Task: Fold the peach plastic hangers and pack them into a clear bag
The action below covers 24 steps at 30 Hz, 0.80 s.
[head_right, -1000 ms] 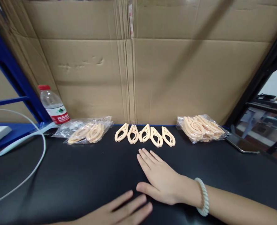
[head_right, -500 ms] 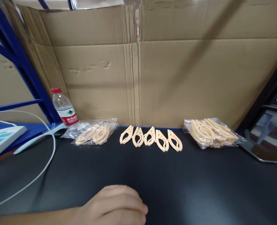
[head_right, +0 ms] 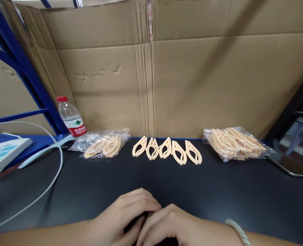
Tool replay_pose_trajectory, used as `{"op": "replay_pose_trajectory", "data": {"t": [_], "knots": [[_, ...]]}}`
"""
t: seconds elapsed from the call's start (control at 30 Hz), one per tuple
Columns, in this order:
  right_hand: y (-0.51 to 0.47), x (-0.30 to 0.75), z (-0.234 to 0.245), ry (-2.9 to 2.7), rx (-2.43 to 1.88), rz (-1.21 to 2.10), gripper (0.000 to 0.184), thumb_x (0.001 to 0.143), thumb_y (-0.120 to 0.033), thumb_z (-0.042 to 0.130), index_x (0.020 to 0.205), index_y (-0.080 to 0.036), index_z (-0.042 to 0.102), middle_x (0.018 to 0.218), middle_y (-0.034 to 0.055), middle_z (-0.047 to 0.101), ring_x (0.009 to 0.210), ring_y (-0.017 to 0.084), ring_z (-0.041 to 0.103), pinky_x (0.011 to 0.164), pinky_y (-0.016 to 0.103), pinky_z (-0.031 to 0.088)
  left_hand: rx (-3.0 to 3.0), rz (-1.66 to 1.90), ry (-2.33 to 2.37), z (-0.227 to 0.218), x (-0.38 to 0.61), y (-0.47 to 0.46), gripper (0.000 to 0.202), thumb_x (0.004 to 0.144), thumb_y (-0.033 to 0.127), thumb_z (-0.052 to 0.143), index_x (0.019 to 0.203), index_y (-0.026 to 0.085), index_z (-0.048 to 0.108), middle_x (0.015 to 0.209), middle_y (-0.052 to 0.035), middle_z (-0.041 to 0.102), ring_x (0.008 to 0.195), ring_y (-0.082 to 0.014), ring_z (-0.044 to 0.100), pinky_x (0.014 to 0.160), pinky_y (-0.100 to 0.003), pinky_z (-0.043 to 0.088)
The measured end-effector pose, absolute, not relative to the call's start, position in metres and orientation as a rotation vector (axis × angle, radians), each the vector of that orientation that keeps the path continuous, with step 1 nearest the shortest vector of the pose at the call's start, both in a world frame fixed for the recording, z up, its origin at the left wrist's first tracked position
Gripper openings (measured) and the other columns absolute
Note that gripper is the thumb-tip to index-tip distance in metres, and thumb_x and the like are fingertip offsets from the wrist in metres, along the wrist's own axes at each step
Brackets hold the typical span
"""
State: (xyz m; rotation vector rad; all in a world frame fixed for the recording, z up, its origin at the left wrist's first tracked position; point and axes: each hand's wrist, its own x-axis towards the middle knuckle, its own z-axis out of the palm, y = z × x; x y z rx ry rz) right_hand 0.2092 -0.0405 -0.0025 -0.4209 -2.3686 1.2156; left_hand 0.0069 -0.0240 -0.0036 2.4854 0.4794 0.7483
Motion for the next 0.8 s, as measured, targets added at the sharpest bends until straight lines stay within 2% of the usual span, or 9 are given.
{"op": "replay_pose_trajectory", "data": {"t": [0.07, 0.17, 0.33, 0.43, 0.5, 0.57, 0.67, 0.8], "knots": [[-0.037, 0.209, 0.004, -2.41, -0.432, 1.156, 0.035, 0.097, -0.035, 0.044, 0.095, -0.015, 0.072, 0.101, 0.0116, 0.07, 0.097, 0.018, 0.066, 0.09, 0.028, 0.052, 2.431, 0.778, 0.605, -0.005, 0.005, -0.024, 0.038, 0.085, 0.005, 0.041, 0.116, 0.019, 0.058, 0.103, -0.0085, 0.069, 0.094, -0.0198, 0.064, 0.086, -0.033, 0.053], [-0.032, 0.209, 0.011, -2.605, -0.478, 0.95, 0.028, 0.096, -0.026, 0.046, 0.1, -0.017, 0.072, 0.107, 0.0112, 0.069, 0.108, 0.018, 0.06, 0.1, 0.031, 0.045, 2.41, 0.849, 0.713, -0.009, 0.003, -0.021, 0.036, 0.085, 0.006, 0.045, 0.114, 0.022, 0.058, 0.103, -0.0048, 0.069, 0.097, -0.019, 0.063, 0.09, -0.034, 0.05], [-0.03, 0.211, 0.017, -2.779, -0.485, 0.762, 0.027, 0.098, -0.033, 0.048, 0.113, -0.021, 0.067, 0.122, 0.0076, 0.066, 0.117, 0.02, 0.055, 0.103, 0.031, 0.042, 2.667, 0.917, 0.84, -0.006, -0.009, 0.004, 0.034, 0.086, 0.007, 0.045, 0.115, 0.023, 0.056, 0.107, -0.0027, 0.069, 0.099, -0.0182, 0.062, 0.101, -0.04, 0.038], [-0.03, 0.212, 0.019, -2.787, -0.482, 0.768, 0.028, 0.098, -0.035, 0.051, 0.116, -0.021, 0.065, 0.123, 0.0074, 0.065, 0.118, 0.02, 0.055, 0.104, 0.03, 0.042, 2.872, 1.019, 1.103, 0.004, -0.027, 0.036, 0.027, 0.089, 0.011, 0.044, 0.109, 0.022, 0.059, 0.105, -0.0037, 0.07, 0.1, -0.0206, 0.061, 0.097, -0.041, 0.038], [-0.029, 0.212, 0.015, -2.774, -0.474, 0.794, 0.027, 0.098, -0.033, 0.051, 0.117, -0.021, 0.065, 0.124, 0.0075, 0.065, 0.12, 0.02, 0.054, 0.105, 0.03, 0.041, 2.932, 1.029, 1.457, 0.01, -0.043, 0.058, 0.022, 0.09, 0.016, 0.044, 0.104, 0.022, 0.06, 0.1, -0.0041, 0.07, 0.099, -0.022, 0.062, 0.094, -0.041, 0.039], [-0.026, 0.212, 0.006, -2.715, -0.445, 0.815, 0.027, 0.1, -0.034, 0.047, 0.114, -0.021, 0.066, 0.121, 0.0077, 0.067, 0.117, 0.019, 0.056, 0.103, 0.029, 0.044, 2.915, 0.962, 1.826, 0.014, -0.059, 0.076, 0.019, 0.09, 0.022, 0.047, 0.105, 0.022, 0.06, 0.103, -0.0067, 0.069, 0.102, -0.0259, 0.059, 0.094, -0.043, 0.038], [-0.02, 0.213, -0.01, -2.65, -0.463, 0.815, 0.033, 0.1, -0.042, 0.044, 0.11, -0.022, 0.068, 0.118, 0.0092, 0.068, 0.112, 0.019, 0.059, 0.098, 0.03, 0.048, 2.867, 0.886, 2.043, 0.015, -0.076, 0.091, 0.026, 0.083, 0.034, 0.058, 0.105, 0.02, 0.06, 0.105, -0.013, 0.065, 0.102, -0.0343, 0.056, 0.086, -0.048, 0.04], [-0.016, 0.216, -0.01, -2.654, -0.414, 0.759, 0.034, 0.101, -0.041, 0.041, 0.112, -0.024, 0.068, 0.118, 0.0069, 0.069, 0.113, 0.02, 0.059, 0.098, 0.031, 0.048, 2.868, 0.797, 2.13, 0.011, -0.084, 0.098, 0.016, 0.085, 0.032, 0.053, 0.09, 0.02, 0.063, 0.098, -0.0114, 0.064, 0.095, -0.0323, 0.056, 0.076, -0.042, 0.042]]}}
